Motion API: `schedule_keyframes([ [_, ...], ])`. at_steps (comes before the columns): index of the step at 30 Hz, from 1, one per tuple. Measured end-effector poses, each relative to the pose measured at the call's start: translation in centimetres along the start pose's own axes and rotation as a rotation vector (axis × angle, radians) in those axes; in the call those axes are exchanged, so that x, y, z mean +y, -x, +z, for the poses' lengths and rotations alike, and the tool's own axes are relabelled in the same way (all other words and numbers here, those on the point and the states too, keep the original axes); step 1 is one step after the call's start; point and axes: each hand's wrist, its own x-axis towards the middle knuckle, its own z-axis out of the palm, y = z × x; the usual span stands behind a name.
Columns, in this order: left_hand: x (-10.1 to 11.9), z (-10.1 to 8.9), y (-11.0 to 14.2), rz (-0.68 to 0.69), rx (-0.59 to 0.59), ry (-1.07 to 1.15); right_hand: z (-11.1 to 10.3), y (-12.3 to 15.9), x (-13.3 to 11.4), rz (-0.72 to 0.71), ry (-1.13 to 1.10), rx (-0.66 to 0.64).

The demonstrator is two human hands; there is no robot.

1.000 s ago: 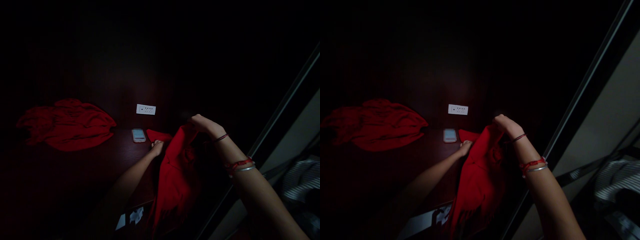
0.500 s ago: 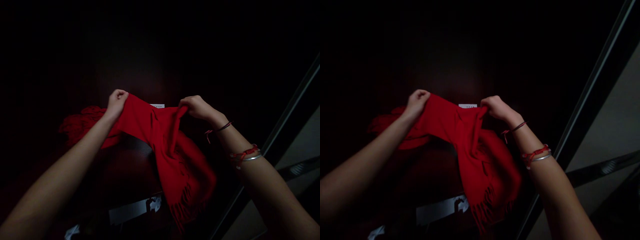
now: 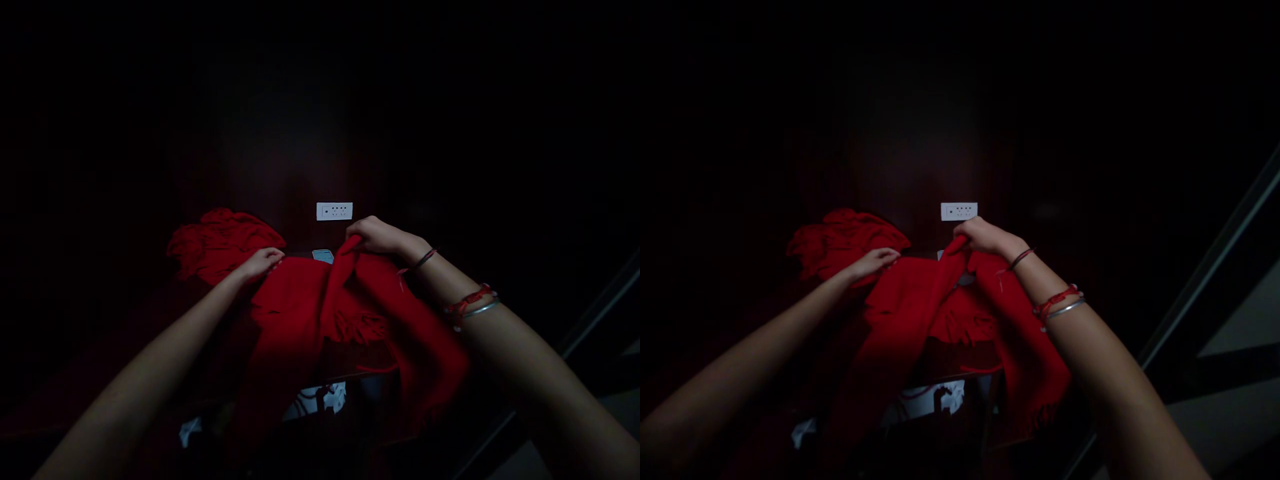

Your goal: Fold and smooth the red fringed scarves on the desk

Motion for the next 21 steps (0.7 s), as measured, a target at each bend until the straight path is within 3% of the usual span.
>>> schedule_keyframes([
  [2,-2.4,2.9,-0.8,-0.061,-0.115,0.057,-0.8,2.3,1.5,0.076,0.035,-0.065],
  [6,-5.0,6.0,-2.8,-0.022,0.013,-0.226,-4.4,7.4,3.8,0.292,0.113,-0.109],
  [8,-5.4,7.2,-3.4,-0.01,0.02,-0.319,-6.6,9.3,4.4,0.409,0.184,-0.095],
  [12,-4.6,10.3,-3.1,0.0,-0.13,-0.363,-9.5,10.7,4.7,0.604,0.346,-0.089],
  [15,-2.9,12.8,-2.0,0.06,-0.315,-0.308,-9.6,10.2,5.1,0.703,0.362,-0.127],
  [18,-1.1,14.8,-0.7,0.063,-0.522,-0.138,-8.2,9.5,5.9,0.728,0.338,-0.184],
  [19,-0.6,15.4,-0.3,0.046,-0.549,-0.105,-7.6,9.2,6.1,0.722,0.321,-0.211],
  [21,0.3,16.5,0.6,0.024,-0.516,-0.064,-6.4,8.9,6.5,0.663,0.288,-0.129],
])
